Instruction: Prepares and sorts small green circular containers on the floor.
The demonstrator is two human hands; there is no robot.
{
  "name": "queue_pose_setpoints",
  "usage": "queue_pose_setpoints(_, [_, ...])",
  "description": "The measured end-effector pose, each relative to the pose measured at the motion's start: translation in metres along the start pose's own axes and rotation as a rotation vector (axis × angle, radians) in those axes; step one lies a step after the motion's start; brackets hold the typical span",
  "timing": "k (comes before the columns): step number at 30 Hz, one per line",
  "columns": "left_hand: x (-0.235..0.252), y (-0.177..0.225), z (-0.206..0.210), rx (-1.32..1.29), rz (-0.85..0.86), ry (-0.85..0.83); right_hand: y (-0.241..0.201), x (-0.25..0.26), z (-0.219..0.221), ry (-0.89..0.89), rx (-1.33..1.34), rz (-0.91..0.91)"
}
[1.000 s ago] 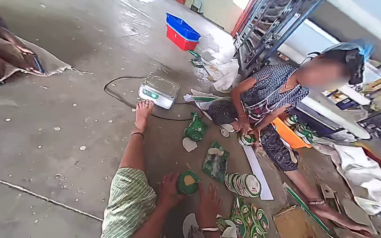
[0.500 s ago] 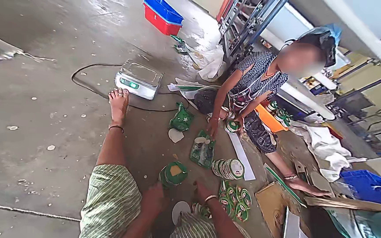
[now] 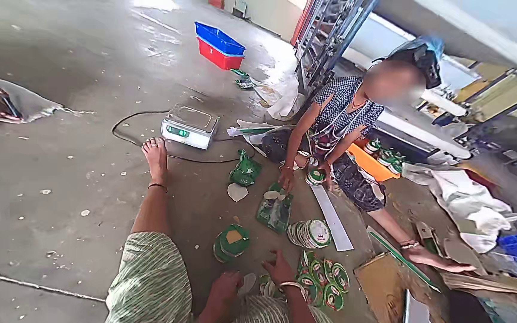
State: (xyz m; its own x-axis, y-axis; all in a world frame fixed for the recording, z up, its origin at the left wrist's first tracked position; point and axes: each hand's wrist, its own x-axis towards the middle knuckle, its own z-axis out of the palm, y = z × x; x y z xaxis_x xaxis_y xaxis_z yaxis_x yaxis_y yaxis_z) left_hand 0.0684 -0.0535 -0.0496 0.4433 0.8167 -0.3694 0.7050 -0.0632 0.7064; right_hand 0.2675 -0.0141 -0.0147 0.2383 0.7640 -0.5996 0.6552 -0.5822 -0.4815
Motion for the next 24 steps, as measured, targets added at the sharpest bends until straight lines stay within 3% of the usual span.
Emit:
queue_pose_setpoints(3, [-0.017, -0.006, 0.007, 0.107, 0.548, 0.801, -0.013, -0.016, 0.005, -0.194, 0.172, -0.007])
queue_pose_setpoints(5, [-0.021, -0.012, 0.009, 0.14, 0.704, 0.993, -0.018, -0.025, 0.004, -0.347, 0.277, -0.036])
queue_pose_setpoints(9, [-0.033, -0.025, 0.022, 0.029, 0.642, 0.96, -0.019, -0.024, 0.001, -0.394, 0.354, -0.14])
queue_pose_setpoints(11, [-0.042, -0.02, 0.024, -0.303, 0.487, 0.792, -0.018, -0.024, -0.003, -0.399, 0.345, -0.212])
queue_pose_setpoints(15, [-0.035, 0.015, -0.009, -0.964, -0.014, 0.588, -0.031, -0.031, -0.006, -0.439, 0.281, -0.319])
queue_pose_setpoints(17, [-0.019, 0.025, -0.028, -0.958, -0.121, 0.612, -0.041, -0.028, -0.005, -0.345, 0.321, -0.323])
queue_pose_setpoints(21, [0.021, 0.021, -0.052, -0.817, -0.159, 0.687, -0.06, 0.001, -0.003, 0.011, 0.494, -0.337])
queue_pose_setpoints(24, [0.045, 0.006, -0.06, -0.661, -0.165, 0.676, -0.071, 0.025, 0.002, 0.1, 0.447, -0.334])
